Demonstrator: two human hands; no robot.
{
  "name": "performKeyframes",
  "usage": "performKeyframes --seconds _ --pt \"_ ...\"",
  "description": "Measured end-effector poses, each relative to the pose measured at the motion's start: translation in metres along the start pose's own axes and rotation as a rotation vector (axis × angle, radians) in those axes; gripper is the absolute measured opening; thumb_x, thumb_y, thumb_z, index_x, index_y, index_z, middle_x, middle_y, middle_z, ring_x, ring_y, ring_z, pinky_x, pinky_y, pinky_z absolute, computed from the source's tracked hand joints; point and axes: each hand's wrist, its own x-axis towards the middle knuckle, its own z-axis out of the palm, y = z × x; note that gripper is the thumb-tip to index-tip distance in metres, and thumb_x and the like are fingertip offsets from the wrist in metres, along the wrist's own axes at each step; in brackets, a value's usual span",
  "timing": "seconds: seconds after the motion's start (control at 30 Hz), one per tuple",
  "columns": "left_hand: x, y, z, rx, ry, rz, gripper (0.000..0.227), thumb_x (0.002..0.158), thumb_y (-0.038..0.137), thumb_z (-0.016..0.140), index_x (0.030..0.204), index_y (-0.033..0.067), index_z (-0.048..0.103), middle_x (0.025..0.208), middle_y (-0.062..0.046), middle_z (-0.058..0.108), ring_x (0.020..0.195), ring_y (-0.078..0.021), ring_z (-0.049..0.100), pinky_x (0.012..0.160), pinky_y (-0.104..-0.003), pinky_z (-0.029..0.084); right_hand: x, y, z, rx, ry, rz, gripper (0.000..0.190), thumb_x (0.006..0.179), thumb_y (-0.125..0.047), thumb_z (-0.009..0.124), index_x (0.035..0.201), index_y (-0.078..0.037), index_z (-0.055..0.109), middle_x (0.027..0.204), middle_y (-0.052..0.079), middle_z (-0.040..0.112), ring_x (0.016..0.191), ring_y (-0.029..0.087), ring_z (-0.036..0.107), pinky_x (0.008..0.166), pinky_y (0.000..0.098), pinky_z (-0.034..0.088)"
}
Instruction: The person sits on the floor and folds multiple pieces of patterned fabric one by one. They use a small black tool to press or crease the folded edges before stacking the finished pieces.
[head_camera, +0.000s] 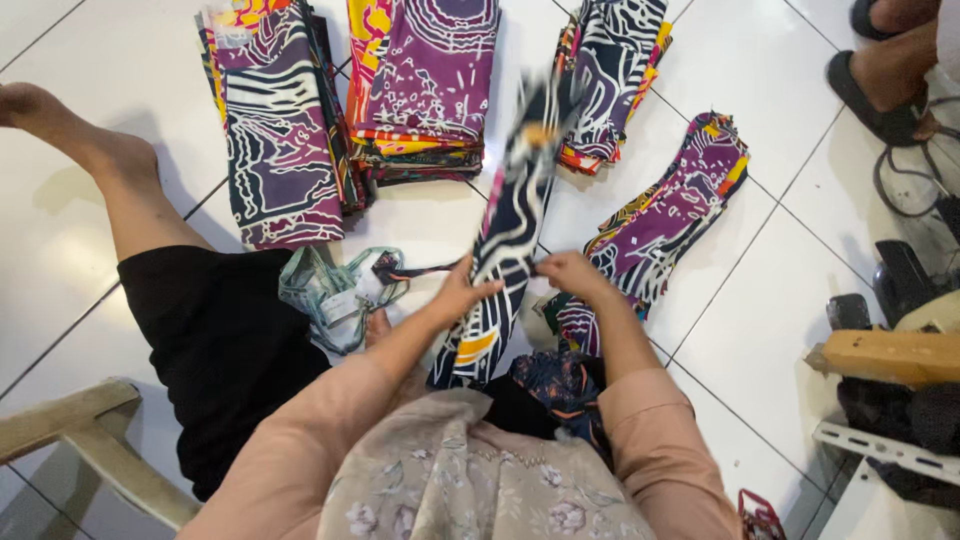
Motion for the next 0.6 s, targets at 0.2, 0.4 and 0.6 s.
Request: performKeyframes --seconds 0.2,0.4,0.6 --pt "0.019 -0.073 -0.028 0.831 0.218 -0.182 0.083 0.095 0.049 0.068 0.152 0.0046 0.028 0.118 -0.033 0.064 0.105 -0.0477 0.065 0.090 -0.047 0.052 0.022 0.078 -0.006 0.405 -0.171 0.072 0.028 0.094 -0.014 0.065 0.122 -0.008 0.067 0.076 0.012 0.067 0.061 0.019 0.064 0.057 0.0327 0.050" --pt "0.030 -0.045 -0.092 1.561 0.146 -0.158 0.029 0.093 0.016 0.054 0.119 0.0072 0.063 0.090 -0.024 0.073 0.085 -0.0421 0.073 0.077 -0.053 0.057 0.008 0.053 -0.041 0.803 -0.397 -0.148 0.034 0.095 -0.008 0.057 0.125 0.008 0.062 0.115 0.020 0.076 0.109 0.026 0.073 0.099 0.0333 0.055" --pt "0.031 -0.019 -0.095 0.865 0.298 0.073 0.021 0.092 0.003 0.065 0.112 0.0006 0.071 0.112 -0.017 0.072 0.095 -0.0295 0.071 0.086 -0.041 0.057 -0.024 0.012 -0.048 0.678 -0.438 -0.251 0.055 0.077 0.005 0.060 0.132 0.002 0.057 0.133 0.017 0.068 0.127 0.022 0.062 0.108 0.0330 0.046"
